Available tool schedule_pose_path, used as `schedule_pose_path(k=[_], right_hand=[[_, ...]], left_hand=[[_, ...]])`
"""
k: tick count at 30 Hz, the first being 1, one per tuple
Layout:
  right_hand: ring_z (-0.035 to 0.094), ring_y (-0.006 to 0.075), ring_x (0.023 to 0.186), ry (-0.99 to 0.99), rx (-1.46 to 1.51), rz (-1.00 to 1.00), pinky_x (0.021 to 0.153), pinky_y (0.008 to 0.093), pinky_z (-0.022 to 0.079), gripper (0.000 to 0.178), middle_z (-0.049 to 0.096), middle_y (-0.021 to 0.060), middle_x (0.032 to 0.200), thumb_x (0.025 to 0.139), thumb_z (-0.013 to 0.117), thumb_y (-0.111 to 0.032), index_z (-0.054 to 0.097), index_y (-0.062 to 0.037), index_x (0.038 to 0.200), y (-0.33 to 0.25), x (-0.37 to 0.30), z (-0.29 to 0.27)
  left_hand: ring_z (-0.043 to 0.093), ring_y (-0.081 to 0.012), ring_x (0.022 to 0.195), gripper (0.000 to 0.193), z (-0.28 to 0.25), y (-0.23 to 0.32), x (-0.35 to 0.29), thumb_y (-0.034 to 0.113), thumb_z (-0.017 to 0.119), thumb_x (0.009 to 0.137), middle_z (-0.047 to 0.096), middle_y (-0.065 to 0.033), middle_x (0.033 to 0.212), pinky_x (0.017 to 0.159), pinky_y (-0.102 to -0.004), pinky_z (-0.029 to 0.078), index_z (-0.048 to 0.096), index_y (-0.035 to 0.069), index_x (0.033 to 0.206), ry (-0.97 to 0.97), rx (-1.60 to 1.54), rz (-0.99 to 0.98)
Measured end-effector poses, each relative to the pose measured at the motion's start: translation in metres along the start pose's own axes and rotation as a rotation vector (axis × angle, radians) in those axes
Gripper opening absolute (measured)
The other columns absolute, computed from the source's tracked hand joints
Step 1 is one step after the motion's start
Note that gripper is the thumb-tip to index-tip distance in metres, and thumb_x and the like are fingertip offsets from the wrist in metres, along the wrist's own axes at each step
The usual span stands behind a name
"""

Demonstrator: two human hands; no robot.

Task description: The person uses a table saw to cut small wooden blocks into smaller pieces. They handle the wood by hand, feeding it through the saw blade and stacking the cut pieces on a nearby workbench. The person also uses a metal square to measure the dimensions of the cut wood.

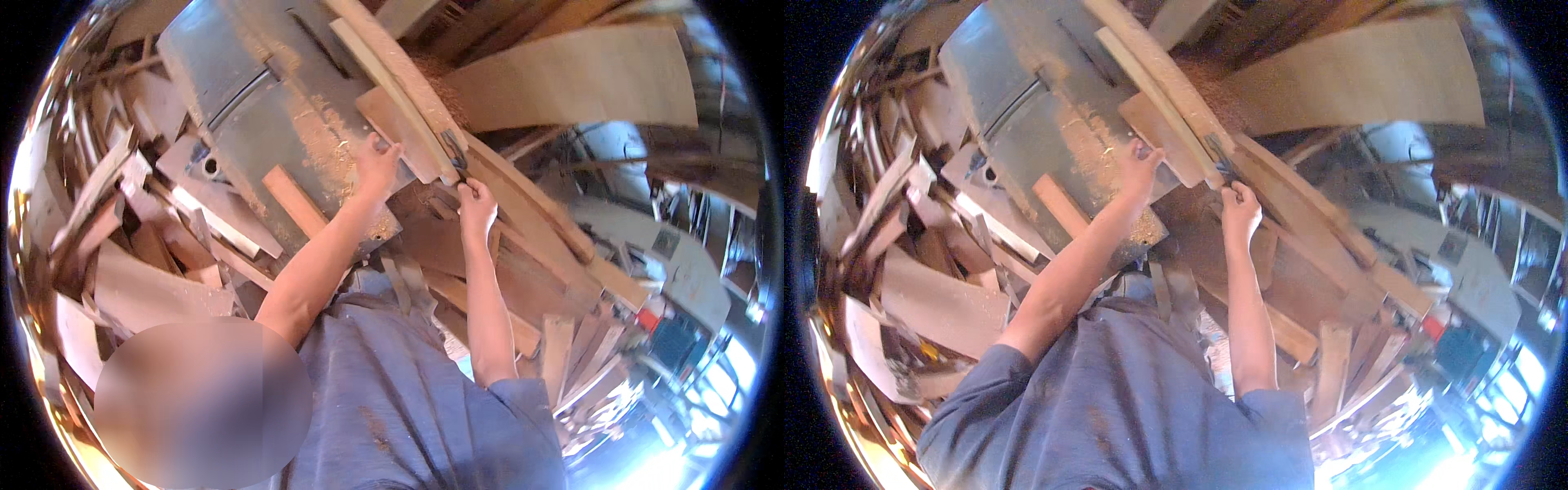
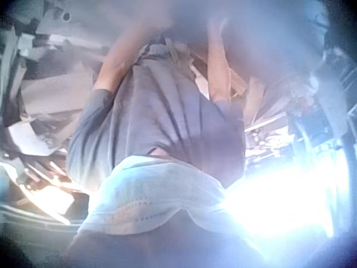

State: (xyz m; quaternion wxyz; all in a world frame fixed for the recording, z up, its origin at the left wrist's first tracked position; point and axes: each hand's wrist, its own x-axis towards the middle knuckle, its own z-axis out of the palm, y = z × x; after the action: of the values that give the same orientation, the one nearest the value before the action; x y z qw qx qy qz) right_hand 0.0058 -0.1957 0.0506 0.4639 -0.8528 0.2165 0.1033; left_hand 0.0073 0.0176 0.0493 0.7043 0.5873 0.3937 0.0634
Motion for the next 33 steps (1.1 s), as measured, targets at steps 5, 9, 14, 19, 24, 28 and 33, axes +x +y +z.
schedule_pose_path(k=[5,9,14,19,24,28,33], right_hand=[[0.071,0.0175,0.075,0.098,0.195,0.044,0.07,0.0329,0.057,0.036,0.077,0.0149,0.095,0.086,0.073,-0.02,0.074,0.0019,0.115,0.031,0.005,0.005],[0.074,0.0274,0.089,0.143,0.248,0.121,0.085,0.0378,0.056,0.033,0.077,0.0159,0.097,0.086,0.073,-0.021,0.075,-0.0009,0.112,0.048,-0.008,0.011],[0.073,0.0311,0.09,0.167,0.117,0.054,0.085,0.0396,0.056,0.031,0.075,0.0166,0.102,0.088,0.072,-0.02,0.074,-0.0029,0.113,0.048,-0.047,0.012],[0.07,0.0326,0.089,0.177,-0.031,-0.311,0.078,0.0422,0.057,0.021,0.07,0.0131,0.095,0.088,0.073,-0.014,0.073,-0.0065,0.108,0.052,-0.057,0.018],[0.068,0.0302,0.087,0.209,-0.237,-0.599,0.074,0.0404,0.058,0.021,0.066,0.0093,0.096,0.085,0.072,-0.009,0.072,-0.009,0.106,0.023,-0.038,0.017],[0.063,0.0271,0.092,0.15,-0.466,-0.92,0.078,0.0387,0.058,0.043,0.061,0.0067,0.101,0.082,0.064,0.0,0.067,-0.0125,0.123,-0.016,-0.019,0.01],[0.061,0.0281,0.101,-0.102,-0.816,-1.124,0.087,0.0422,0.055,0.049,0.061,0.0081,0.106,0.084,0.062,-0.006,0.063,-0.0132,0.132,-0.051,0.005,0.007]], left_hand=[[0.061,-0.0138,0.081,0.021,-0.015,-0.031,0.036,0.005,0.075,0.089,0.065,-0.0048,0.096,0.07,-0.0297,0.049,0.061,0.002,0.104,-0.171,-0.125,-0.005],[0.063,-0.015,0.09,0.023,-0.029,-0.031,0.051,0.007,0.076,0.092,0.065,-0.0047,0.102,0.083,-0.0321,0.054,0.06,0.005,0.109,-0.283,-0.129,-0.069],[0.065,-0.0164,0.096,0.03,-0.028,-0.013,0.045,0.008,0.076,0.093,0.063,-0.0066,0.114,0.091,-0.035,0.059,0.058,0.002,0.116,-0.218,-0.008,-0.143],[0.065,-0.0165,0.099,0.036,-0.021,-0.007,0.038,0.007,0.076,0.093,0.063,-0.0081,0.116,0.088,-0.0334,0.061,0.055,0.0,0.121,-0.178,-0.016,-0.175],[0.062,-0.0146,0.087,0.017,-0.024,-0.007,0.027,0.006,0.075,0.092,0.064,-0.0042,0.099,0.076,-0.0289,0.055,0.063,0.005,0.103,-0.174,-0.132,-0.179],[0.062,-0.0159,0.087,0.016,-0.022,-0.019,0.024,0.012,0.072,0.095,0.064,-0.0048,0.098,0.078,-0.0305,0.051,0.062,0.003,0.105,-0.137,-0.157,-0.157],[0.06,-0.0127,0.088,0.014,-0.004,-0.027,0.012,0.013,0.069,0.096,0.066,-0.0028,0.096,0.081,-0.0302,0.05,0.066,0.001,0.102,-0.033,-0.233,-0.018]])
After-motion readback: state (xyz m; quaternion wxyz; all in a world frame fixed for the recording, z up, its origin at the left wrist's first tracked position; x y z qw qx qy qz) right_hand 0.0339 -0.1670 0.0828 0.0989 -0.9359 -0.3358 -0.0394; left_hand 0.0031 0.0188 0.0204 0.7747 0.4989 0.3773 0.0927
